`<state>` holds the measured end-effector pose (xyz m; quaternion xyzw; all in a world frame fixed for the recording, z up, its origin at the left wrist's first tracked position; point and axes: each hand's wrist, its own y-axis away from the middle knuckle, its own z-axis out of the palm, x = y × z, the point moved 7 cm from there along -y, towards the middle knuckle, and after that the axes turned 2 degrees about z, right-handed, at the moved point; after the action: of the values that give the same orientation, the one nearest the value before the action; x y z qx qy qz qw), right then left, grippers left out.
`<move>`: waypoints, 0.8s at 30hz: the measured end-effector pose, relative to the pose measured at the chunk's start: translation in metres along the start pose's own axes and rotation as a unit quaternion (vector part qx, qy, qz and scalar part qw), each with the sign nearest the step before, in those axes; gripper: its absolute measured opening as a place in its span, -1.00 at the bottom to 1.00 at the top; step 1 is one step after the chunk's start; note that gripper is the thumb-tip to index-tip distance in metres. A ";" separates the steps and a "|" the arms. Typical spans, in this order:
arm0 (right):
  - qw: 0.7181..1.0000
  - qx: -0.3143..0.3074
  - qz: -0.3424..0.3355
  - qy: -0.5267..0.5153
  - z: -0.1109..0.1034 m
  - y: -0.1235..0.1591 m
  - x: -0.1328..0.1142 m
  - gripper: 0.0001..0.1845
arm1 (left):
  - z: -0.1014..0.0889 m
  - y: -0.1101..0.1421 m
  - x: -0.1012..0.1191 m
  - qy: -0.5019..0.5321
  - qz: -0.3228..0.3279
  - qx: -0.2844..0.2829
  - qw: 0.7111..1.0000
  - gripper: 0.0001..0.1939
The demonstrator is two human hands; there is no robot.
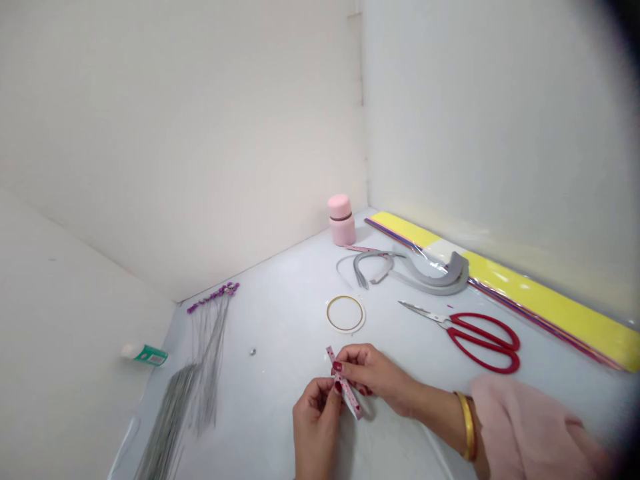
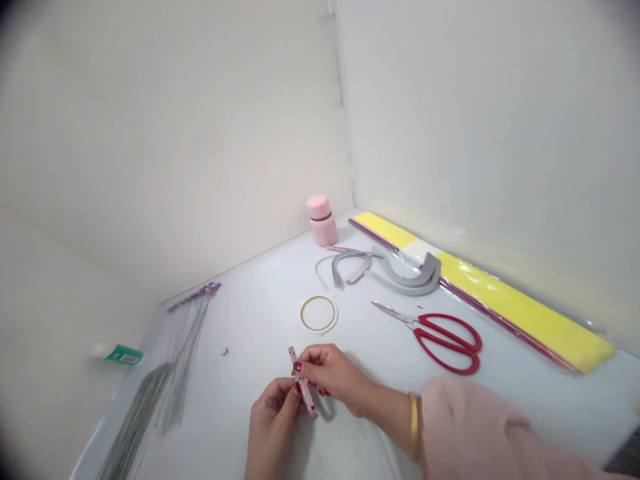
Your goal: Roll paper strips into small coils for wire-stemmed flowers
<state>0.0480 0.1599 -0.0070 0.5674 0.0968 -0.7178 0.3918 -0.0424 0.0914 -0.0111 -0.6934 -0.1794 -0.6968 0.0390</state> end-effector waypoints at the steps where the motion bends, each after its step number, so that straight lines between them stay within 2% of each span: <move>1: 1.000 0.021 -0.011 -0.008 -0.005 -0.001 -0.004 -0.71 | 0.000 0.000 -0.001 -0.005 -0.005 0.000 1.000 -0.79; 5: 0.989 0.120 -0.078 -0.041 -0.034 -0.005 -0.025 -0.75 | 0.003 0.000 -0.007 0.007 -0.034 -0.007 0.999 -0.78; 7: 0.985 0.137 -0.088 -0.049 -0.041 -0.006 -0.030 -0.74 | 0.006 0.000 -0.008 0.018 -0.041 -0.014 0.999 -0.77; 9: 0.990 0.115 -0.070 -0.045 -0.037 -0.005 -0.026 -0.70 | 0.006 0.000 -0.007 0.029 -0.043 -0.012 0.999 -0.77; 12: 0.999 0.043 -0.020 -0.017 -0.016 -0.002 -0.011 -0.64 | 0.007 0.001 -0.004 0.036 -0.037 -0.007 0.999 -0.78; 15: 1.000 -0.001 0.005 0.013 -0.002 0.001 -0.001 -0.65 | 0.011 0.003 0.000 0.030 -0.024 -0.030 0.999 -0.78; 21: 0.997 0.072 -0.040 0.013 -0.016 -0.004 -0.008 -0.67 | 0.020 0.008 -0.003 0.023 -0.037 -0.078 0.996 -0.73; 24: 0.998 0.048 -0.022 0.022 -0.012 -0.004 -0.005 -0.63 | 0.019 0.008 -0.004 0.034 -0.040 -0.064 0.997 -0.73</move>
<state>0.0545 0.1718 -0.0073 0.5987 0.0830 -0.7174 0.3463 -0.0215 0.0885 -0.0141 -0.6627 -0.1605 -0.7310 -0.0272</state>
